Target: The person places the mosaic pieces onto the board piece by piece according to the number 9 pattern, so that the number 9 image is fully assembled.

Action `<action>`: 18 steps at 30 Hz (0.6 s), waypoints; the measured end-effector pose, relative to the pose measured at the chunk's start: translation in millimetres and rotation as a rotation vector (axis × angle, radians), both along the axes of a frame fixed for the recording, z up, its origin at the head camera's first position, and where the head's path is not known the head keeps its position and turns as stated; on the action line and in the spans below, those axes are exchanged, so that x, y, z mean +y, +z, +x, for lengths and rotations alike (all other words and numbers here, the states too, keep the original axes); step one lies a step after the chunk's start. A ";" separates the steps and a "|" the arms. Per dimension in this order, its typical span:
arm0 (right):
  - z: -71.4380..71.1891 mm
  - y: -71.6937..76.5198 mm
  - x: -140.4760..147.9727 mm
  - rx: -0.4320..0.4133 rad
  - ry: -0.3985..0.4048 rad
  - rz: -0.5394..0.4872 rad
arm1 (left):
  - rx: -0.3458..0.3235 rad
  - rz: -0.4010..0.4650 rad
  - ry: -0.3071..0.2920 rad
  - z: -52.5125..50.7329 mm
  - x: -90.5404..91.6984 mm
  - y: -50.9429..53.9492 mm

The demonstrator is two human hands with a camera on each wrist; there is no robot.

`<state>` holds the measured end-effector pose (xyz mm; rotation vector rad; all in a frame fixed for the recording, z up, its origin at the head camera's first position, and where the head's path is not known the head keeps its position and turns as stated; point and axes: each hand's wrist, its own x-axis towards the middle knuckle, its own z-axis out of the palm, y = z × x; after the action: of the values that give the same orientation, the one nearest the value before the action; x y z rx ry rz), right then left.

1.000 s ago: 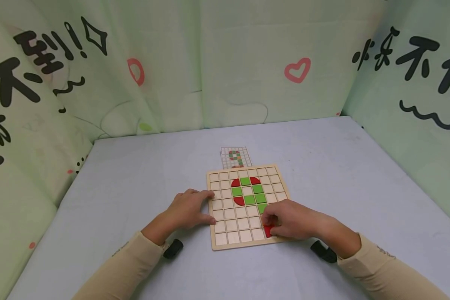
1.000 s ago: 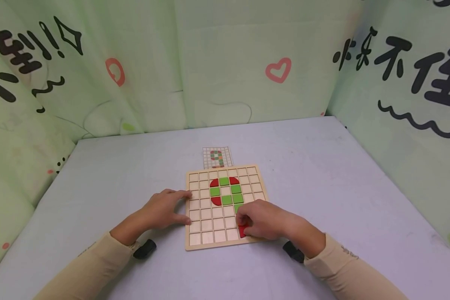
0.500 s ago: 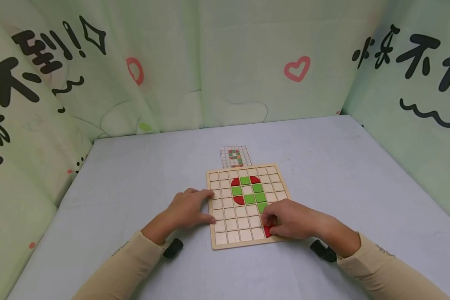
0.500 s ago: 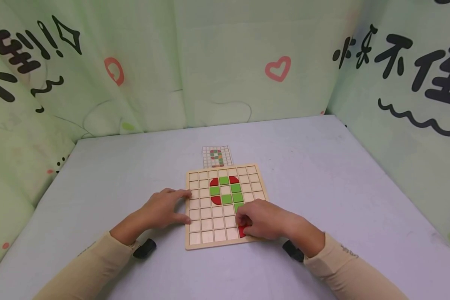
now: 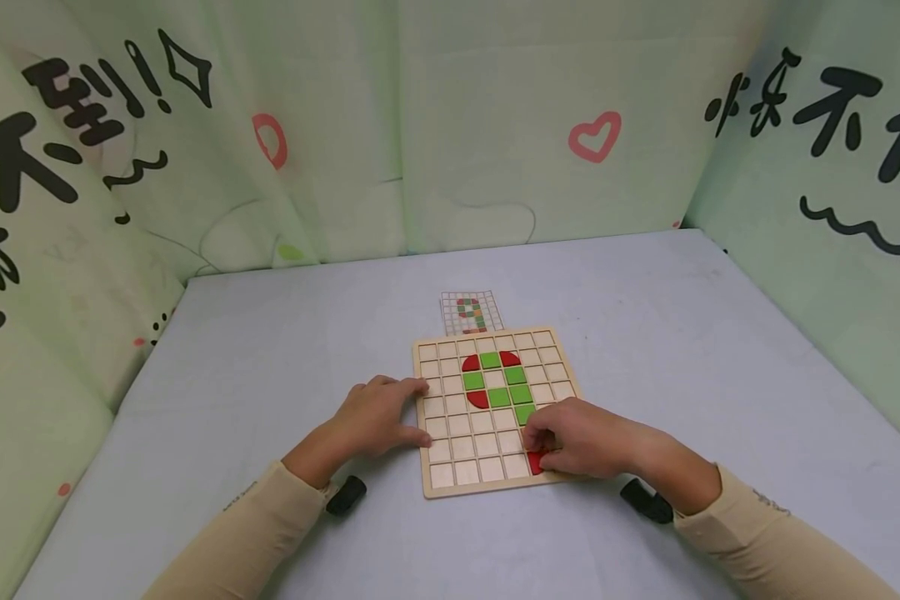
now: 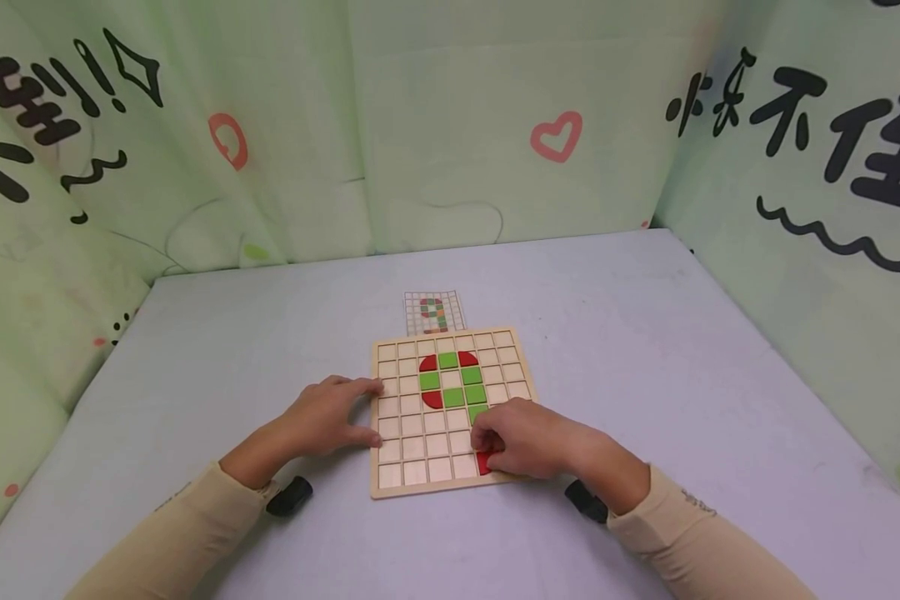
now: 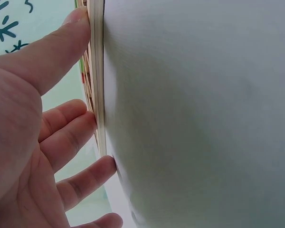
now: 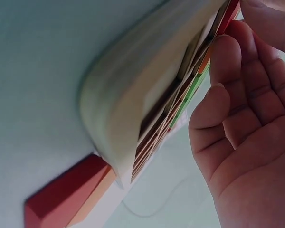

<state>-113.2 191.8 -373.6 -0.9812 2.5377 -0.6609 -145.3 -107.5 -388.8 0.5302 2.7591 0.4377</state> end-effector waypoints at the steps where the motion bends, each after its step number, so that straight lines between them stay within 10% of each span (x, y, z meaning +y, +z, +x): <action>1: 0.0 0.2 0.0 -0.003 -0.001 0.000 | 0.000 0.001 -0.001 0.0 -0.1 0.2; 18: 0.0 1.4 -0.1 -0.012 -0.009 -0.006 | 0.004 0.008 -0.002 0.4 -0.4 1.0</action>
<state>-113.2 191.6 -372.1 -0.9651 2.5329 -0.6756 -144.9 -107.9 -387.8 0.5365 2.7614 0.4477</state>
